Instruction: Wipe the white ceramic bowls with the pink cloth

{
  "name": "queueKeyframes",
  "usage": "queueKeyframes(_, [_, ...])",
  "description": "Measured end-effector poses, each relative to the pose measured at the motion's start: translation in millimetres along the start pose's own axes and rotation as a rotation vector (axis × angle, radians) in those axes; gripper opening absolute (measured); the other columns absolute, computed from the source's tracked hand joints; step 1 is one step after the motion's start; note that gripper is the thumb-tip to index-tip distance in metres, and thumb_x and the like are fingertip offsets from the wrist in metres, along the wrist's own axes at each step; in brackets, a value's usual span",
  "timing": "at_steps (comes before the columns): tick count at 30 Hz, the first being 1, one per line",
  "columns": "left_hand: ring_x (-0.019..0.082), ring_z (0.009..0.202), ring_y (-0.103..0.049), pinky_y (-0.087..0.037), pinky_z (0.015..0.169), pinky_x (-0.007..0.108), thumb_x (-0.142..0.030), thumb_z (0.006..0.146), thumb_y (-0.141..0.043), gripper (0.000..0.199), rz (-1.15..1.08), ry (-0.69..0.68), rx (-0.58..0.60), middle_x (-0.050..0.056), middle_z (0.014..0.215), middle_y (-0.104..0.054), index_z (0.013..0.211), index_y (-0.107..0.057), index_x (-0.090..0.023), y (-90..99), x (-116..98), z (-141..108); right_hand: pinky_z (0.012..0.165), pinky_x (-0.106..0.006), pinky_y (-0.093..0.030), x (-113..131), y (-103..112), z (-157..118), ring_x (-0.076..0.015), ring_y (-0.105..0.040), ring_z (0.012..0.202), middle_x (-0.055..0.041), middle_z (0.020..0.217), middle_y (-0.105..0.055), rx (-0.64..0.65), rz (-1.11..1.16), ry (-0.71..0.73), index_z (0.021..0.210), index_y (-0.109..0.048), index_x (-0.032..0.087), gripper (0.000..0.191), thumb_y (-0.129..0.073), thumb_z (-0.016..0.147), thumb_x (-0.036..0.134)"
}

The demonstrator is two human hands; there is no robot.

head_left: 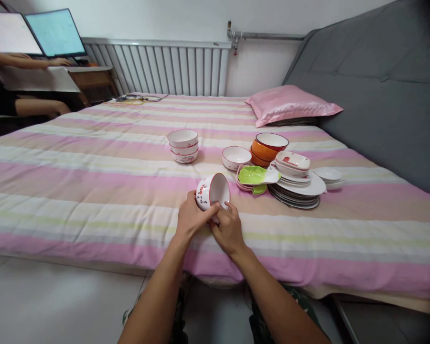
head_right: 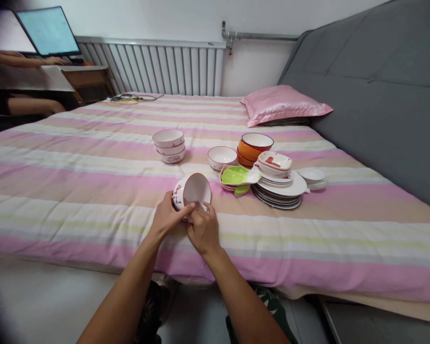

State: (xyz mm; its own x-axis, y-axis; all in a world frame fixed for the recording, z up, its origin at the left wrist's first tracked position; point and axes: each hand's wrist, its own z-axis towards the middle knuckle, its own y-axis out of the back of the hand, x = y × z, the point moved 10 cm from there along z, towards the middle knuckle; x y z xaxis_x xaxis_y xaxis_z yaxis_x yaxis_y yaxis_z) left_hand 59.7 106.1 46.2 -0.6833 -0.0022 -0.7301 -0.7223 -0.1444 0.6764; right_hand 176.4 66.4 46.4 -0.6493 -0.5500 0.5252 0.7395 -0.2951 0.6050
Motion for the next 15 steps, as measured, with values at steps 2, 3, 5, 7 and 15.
queueKeyframes(2, [0.027, 0.090, -0.064, -0.047, 0.072, 0.034, -0.055, 0.067, -0.064, 0.056, 0.010, 0.009, -0.027, 0.011, 0.100, -0.066, 0.107, -0.052, -0.017, 2.0, -1, -1, 0.101, -0.042, -0.036, -1, 0, 0, -0.0193, -0.065, 0.084, -0.0042, 0.081, -0.070, 0.010, 0.002, -0.012, 0.088, -0.063, 0.020, 0.016, -0.052, 0.079, 0.012])
queueKeyframes(3, [0.027, 0.090, -0.064, -0.047, 0.071, 0.033, -0.054, 0.067, -0.065, 0.055, 0.013, 0.012, -0.041, 0.010, 0.099, -0.067, 0.106, -0.052, -0.017, 2.8, -2, -1, 0.101, -0.042, -0.036, -1, 0, 0, -0.0193, -0.065, 0.084, -0.0043, 0.081, -0.070, 0.014, 0.002, -0.013, 0.088, -0.063, 0.020, 0.016, -0.052, 0.079, 0.012])
queueKeyframes(5, [0.026, 0.088, -0.064, -0.047, 0.070, 0.032, -0.053, 0.065, -0.066, 0.055, 0.010, 0.022, -0.062, 0.010, 0.097, -0.067, 0.105, -0.053, -0.017, 3.5, -1, -2, 0.101, -0.042, -0.036, 0, 0, 0, -0.0195, -0.065, 0.084, -0.0048, 0.082, -0.070, 0.016, -0.002, -0.007, 0.089, -0.062, 0.020, 0.016, -0.051, 0.079, 0.013])
queueKeyframes(7, [0.025, 0.087, -0.065, -0.047, 0.069, 0.032, -0.052, 0.064, -0.066, 0.055, -0.007, 0.018, -0.080, 0.009, 0.095, -0.068, 0.105, -0.054, -0.017, 4.4, -1, -3, 0.101, -0.042, -0.036, 1, 0, 0, -0.0197, -0.065, 0.084, -0.0052, 0.082, -0.070, 0.014, -0.009, 0.004, 0.088, -0.061, 0.020, 0.015, -0.051, 0.079, 0.013])
queueKeyframes(15, [0.023, 0.085, -0.063, -0.048, 0.072, 0.031, -0.049, 0.064, -0.067, 0.056, -0.131, -0.066, -0.136, 0.008, 0.094, -0.067, 0.107, -0.055, -0.015, 14.4, -5, -3, 0.103, -0.041, -0.032, 7, 7, 1, -0.0182, -0.064, 0.080, -0.0024, 0.076, -0.068, -0.010, -0.030, 0.049, 0.082, -0.059, 0.020, 0.017, -0.052, 0.074, 0.006])
